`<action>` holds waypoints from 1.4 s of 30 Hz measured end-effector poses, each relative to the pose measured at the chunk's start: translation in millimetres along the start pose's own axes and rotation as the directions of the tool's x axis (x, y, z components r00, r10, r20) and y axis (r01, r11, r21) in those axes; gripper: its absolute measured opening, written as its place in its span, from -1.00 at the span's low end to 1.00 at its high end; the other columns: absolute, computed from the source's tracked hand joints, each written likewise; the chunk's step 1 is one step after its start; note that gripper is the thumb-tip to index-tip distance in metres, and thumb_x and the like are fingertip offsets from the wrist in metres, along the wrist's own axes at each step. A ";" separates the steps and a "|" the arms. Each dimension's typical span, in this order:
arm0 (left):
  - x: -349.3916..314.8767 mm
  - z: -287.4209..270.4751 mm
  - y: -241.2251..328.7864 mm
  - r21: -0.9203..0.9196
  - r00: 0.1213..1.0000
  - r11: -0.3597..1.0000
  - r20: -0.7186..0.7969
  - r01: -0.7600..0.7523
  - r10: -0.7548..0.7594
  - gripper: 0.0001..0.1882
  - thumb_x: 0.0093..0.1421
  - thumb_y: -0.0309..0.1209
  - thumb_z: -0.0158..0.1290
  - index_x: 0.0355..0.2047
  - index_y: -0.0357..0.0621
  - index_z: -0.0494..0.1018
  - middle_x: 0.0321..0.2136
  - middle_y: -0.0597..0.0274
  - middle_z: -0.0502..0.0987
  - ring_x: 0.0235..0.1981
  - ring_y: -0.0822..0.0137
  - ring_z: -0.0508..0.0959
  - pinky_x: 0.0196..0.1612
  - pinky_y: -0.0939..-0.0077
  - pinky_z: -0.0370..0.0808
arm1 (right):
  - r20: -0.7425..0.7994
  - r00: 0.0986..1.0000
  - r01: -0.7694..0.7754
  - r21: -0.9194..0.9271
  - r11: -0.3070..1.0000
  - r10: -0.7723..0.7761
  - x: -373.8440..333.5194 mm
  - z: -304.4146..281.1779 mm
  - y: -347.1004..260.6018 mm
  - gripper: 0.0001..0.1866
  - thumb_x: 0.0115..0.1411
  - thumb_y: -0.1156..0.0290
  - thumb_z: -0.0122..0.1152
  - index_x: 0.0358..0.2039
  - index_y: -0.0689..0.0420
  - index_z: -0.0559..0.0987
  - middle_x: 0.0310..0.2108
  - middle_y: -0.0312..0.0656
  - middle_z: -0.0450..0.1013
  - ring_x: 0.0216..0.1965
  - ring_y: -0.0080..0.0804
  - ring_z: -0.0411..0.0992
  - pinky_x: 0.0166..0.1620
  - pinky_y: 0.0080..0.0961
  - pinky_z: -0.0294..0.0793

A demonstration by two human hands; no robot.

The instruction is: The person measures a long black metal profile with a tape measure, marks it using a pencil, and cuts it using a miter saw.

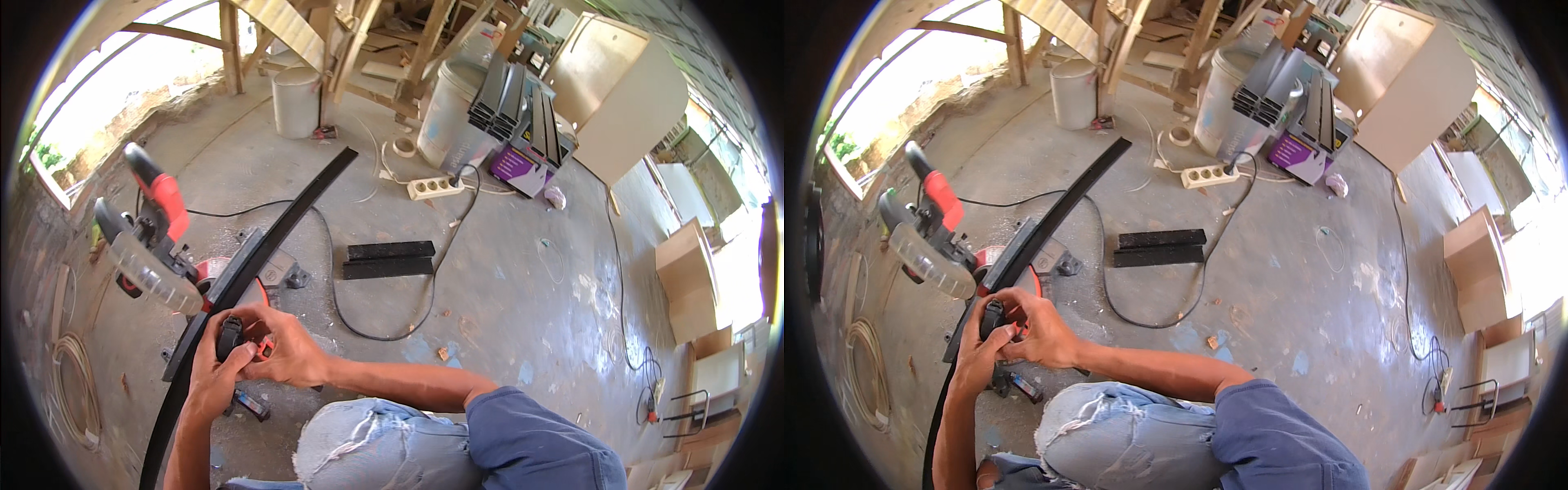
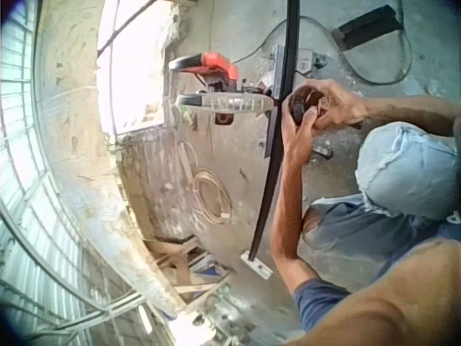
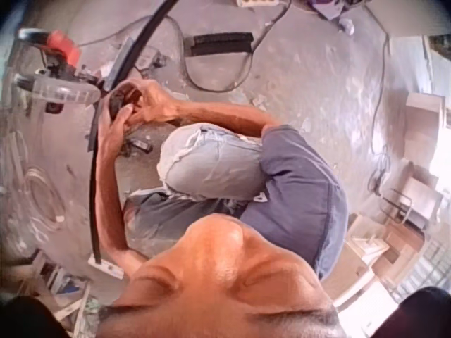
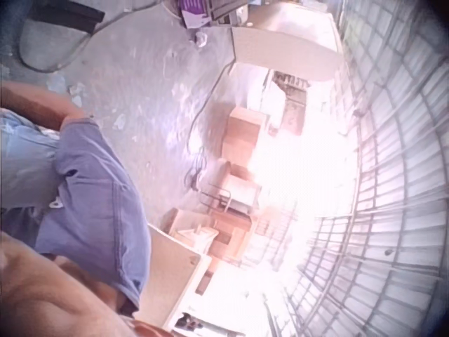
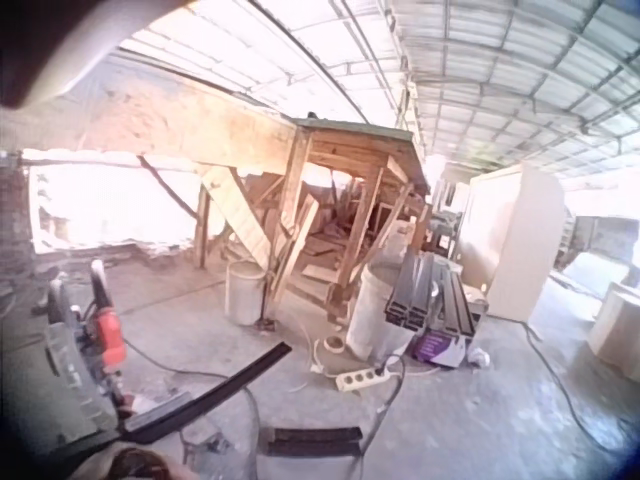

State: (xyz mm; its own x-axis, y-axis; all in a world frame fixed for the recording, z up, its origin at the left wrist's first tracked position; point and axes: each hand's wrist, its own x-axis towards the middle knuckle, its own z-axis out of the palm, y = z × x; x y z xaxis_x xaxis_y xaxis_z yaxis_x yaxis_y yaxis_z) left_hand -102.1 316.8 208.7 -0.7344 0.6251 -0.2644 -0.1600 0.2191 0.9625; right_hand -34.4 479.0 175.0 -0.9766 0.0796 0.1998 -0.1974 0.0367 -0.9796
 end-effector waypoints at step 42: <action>-21.3 -123.2 -138.7 0.571 0.833 0.676 -0.541 0.466 -0.117 -0.77 0.19 -0.35 0.08 -0.28 -0.27 0.59 -0.54 -0.10 0.54 -0.51 0.09 0.56 -0.33 0.26 0.46 | -0.749 0.569 -0.510 0.003 0.860 0.340 210.5 -248.4 245.9 -0.64 0.37 0.21 0.21 -0.43 0.27 0.53 -0.59 -0.21 0.49 -0.67 -0.55 0.40 -0.63 -0.54 0.37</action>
State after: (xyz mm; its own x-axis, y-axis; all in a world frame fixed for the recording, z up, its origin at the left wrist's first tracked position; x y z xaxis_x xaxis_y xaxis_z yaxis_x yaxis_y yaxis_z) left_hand -145.5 180.8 88.3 -0.9497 0.0901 -0.3001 -0.0733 0.8672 0.4925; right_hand -267.3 752.2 -18.8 -0.5588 0.8038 -0.2041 0.3281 -0.0118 -0.9446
